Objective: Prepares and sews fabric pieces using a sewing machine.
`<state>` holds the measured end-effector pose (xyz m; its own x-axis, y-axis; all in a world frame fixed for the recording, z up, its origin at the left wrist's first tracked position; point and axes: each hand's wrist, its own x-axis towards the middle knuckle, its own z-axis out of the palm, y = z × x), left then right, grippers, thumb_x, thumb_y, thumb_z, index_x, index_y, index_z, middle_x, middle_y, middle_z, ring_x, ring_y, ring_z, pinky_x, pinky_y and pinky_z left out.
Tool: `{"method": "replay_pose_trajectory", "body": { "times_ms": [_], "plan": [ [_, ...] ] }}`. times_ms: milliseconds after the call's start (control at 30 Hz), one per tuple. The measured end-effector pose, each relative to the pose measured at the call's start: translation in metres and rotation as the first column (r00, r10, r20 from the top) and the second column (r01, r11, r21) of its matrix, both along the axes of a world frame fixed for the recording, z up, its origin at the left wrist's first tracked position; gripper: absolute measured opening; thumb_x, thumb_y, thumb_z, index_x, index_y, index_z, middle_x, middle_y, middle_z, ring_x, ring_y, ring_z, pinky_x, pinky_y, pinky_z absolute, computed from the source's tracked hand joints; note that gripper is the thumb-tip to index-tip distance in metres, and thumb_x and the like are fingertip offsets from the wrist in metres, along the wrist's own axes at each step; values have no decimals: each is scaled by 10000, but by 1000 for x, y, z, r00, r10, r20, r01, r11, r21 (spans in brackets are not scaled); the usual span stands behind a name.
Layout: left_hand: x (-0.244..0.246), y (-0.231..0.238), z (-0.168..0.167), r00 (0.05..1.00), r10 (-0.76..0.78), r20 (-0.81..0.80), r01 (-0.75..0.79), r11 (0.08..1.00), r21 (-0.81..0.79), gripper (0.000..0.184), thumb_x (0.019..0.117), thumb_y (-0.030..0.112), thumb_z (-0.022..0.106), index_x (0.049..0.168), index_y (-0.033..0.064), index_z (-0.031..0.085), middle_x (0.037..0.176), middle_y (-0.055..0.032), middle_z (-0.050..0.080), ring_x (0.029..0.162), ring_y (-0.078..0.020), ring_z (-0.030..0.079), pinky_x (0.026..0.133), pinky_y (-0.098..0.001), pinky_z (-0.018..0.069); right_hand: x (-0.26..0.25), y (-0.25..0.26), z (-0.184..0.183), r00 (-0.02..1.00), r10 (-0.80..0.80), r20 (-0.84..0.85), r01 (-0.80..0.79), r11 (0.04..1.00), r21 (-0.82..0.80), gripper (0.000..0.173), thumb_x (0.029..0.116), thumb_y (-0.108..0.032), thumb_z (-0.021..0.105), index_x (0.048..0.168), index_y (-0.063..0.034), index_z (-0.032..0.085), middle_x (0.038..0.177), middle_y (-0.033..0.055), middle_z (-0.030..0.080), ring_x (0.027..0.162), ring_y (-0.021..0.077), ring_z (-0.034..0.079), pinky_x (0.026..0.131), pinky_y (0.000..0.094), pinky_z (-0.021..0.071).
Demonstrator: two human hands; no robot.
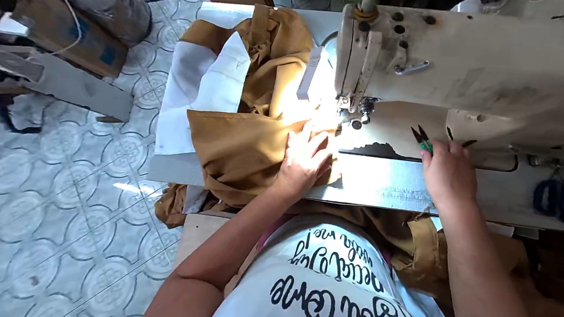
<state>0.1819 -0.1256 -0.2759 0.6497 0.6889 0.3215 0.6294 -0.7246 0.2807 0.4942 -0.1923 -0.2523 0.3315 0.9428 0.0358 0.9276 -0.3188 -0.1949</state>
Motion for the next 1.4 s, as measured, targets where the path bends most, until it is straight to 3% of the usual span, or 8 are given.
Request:
{"method": "replay_pose_trajectory", "body": {
  "times_ms": [67,133,333,400,500,633,800,1400],
  "plan": [
    [7,-8,-5,999,-48,26,45,995,94,162,995,239,653,1045,147,777,1262,-96,703,1284,-312,607,1038,-531,495,-2,-2,-2,1000,-15,19,16,1000,-9,328,1062,-122,482,1259,119,586,1233,385,578,1159,591,567,882,708,491],
    [14,-19,-8,998,-62,5,61,993,97,196,1007,307,628,1056,195,782,1147,-32,733,1174,-246,660,909,-438,546,-12,-9,5,996,-56,-63,57,998,11,300,1067,-107,437,1202,118,582,1134,348,623,1032,536,646,809,678,529],
    [22,-22,-1,994,21,-104,-39,985,-168,510,975,549,559,1416,300,618,1590,-80,465,1527,-411,298,1127,-809,138,-92,-47,22,603,184,-776,-79,982,171,254,1011,-86,436,1229,-3,534,894,11,734,568,37,634,512,230,553],
    [23,-22,-3,992,48,-113,-70,978,-199,678,942,663,527,1489,264,548,1628,-83,408,1545,-395,263,1125,-820,99,-107,-50,7,542,171,-823,-68,985,160,292,1012,-58,451,1284,0,540,824,9,692,540,28,614,509,206,552],
    [25,-23,-2,979,96,-177,-136,965,-226,855,895,726,519,1572,210,435,1682,-90,299,1580,-359,156,1148,-786,59,-100,-51,-4,709,79,-701,-14,995,98,312,1012,-67,456,1295,-24,582,883,36,724,562,41,614,529,227,540],
    [26,-27,-1,955,146,-258,-209,948,-240,961,878,782,480,1624,195,329,1715,-86,203,1592,-354,81,1164,-760,30,-89,-64,4,900,60,-431,-25,996,86,390,1048,-222,472,1378,-38,568,908,137,708,678,247,670,615,457,565],
    [26,-29,-2,959,159,-234,-214,949,-232,942,882,762,498,1613,184,354,1706,-88,234,1590,-353,102,1148,-783,41,-119,-83,6,990,133,-52,-128,988,90,350,925,-176,615,1220,-5,696,994,182,725,627,307,702,501,446,554],
    [5,-59,-1,980,-98,-173,38,946,-321,807,943,698,479,1573,194,433,1683,-52,309,1579,-350,172,1131,-808,87,-135,-76,-4,991,119,-63,-109,984,143,340,926,-120,623,1222,30,697,1040,212,694,612,286,692,504,395,563]
  ]
}}
